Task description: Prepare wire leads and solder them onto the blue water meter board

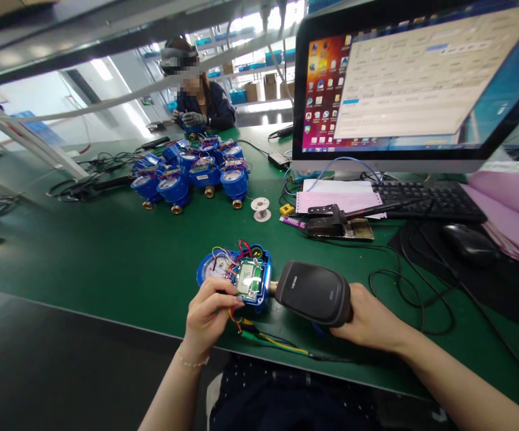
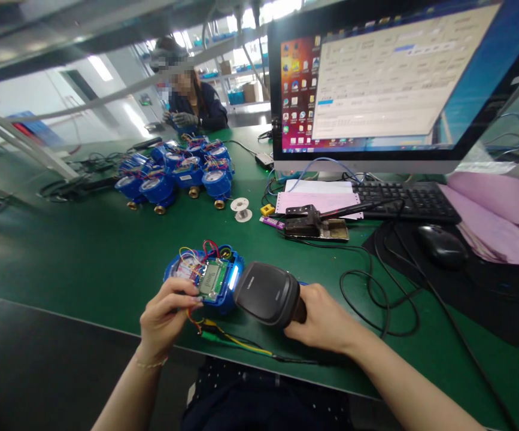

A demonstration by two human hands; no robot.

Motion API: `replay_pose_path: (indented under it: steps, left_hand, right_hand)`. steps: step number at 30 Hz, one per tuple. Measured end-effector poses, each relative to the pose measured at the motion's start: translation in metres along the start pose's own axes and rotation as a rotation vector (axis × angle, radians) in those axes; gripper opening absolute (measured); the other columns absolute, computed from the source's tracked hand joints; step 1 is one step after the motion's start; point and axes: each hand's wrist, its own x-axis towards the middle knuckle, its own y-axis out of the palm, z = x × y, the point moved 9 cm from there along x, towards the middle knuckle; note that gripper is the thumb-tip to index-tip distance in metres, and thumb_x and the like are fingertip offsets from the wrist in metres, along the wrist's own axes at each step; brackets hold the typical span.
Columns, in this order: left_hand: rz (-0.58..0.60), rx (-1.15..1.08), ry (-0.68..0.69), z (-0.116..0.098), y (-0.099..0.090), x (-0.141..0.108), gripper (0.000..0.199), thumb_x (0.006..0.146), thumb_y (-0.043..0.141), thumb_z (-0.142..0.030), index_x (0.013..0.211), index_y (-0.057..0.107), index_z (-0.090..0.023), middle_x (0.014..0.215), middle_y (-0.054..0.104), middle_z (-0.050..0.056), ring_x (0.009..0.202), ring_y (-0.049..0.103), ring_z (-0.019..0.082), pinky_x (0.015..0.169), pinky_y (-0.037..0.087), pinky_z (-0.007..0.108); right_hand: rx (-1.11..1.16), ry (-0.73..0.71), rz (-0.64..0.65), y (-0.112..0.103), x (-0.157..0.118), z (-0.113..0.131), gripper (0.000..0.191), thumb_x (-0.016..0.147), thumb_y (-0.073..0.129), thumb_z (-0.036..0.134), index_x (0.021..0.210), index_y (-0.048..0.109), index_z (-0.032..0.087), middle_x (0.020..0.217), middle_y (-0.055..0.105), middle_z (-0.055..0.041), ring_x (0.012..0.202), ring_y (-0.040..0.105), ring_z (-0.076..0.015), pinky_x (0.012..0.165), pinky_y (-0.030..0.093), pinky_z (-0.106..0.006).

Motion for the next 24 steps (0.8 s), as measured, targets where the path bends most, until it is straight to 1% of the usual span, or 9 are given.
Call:
replay_pose_path:
  steps: [5, 10, 15, 20, 24]
  left_hand:
    - [0.007, 0.011, -0.004, 0.001, 0.0, 0.001, 0.015, 0.072, 0.065, -0.004, 0.075, 0.062, -0.019, 0.078, 0.06, 0.001, 0.073, 0.059, 0.013, 0.063, 0.051, 0.027]
    - [-0.004, 0.008, -0.019, 0.003, -0.002, -0.001, 0.015, 0.071, 0.065, -0.004, 0.073, 0.063, -0.019, 0.076, 0.061, 0.001, 0.073, 0.06, 0.014, 0.063, 0.052, 0.027]
    - [0.0, 0.0, -0.009, 0.003, -0.001, -0.001, 0.015, 0.071, 0.065, -0.004, 0.074, 0.063, -0.019, 0.077, 0.061, 0.001, 0.073, 0.06, 0.013, 0.064, 0.052, 0.027]
    - [0.001, 0.0, -0.002, 0.002, -0.001, 0.0, 0.016, 0.071, 0.064, -0.002, 0.074, 0.063, -0.018, 0.078, 0.06, 0.001, 0.074, 0.06, 0.013, 0.064, 0.052, 0.026]
    - [-0.002, 0.002, -0.004, 0.002, -0.001, 0.001, 0.016, 0.071, 0.065, -0.004, 0.073, 0.063, -0.019, 0.077, 0.061, 0.001, 0.074, 0.06, 0.014, 0.064, 0.052, 0.027]
  right_hand:
    - [0.01, 0.013, -0.022, -0.005, -0.002, 0.0, 0.01, 0.06, 0.051, 0.019, 0.062, 0.041, 0.018, 0.057, 0.037, 0.0045, 0.053, 0.03, -0.008, 0.051, 0.03, -0.021]
    - [0.027, 0.003, 0.001, -0.005, -0.007, 0.003, 0.007, 0.062, 0.05, 0.021, 0.068, 0.049, 0.016, 0.065, 0.047, 0.0016, 0.058, 0.035, -0.0091, 0.058, 0.036, -0.022]
    - [0.027, -0.018, -0.003, -0.005, -0.007, 0.002, 0.009, 0.061, 0.052, 0.019, 0.069, 0.052, 0.016, 0.069, 0.052, 0.0001, 0.061, 0.04, -0.0099, 0.061, 0.039, -0.021]
    - [0.009, -0.015, -0.041, -0.007, -0.006, -0.002, 0.013, 0.06, 0.053, 0.02, 0.071, 0.055, 0.015, 0.068, 0.052, 0.0001, 0.059, 0.041, -0.0101, 0.06, 0.041, -0.022]
    - [-0.018, -0.023, -0.083, -0.011, -0.008, -0.004, 0.01, 0.059, 0.056, 0.021, 0.067, 0.054, 0.015, 0.066, 0.053, -0.0001, 0.059, 0.042, -0.0105, 0.06, 0.042, -0.022]
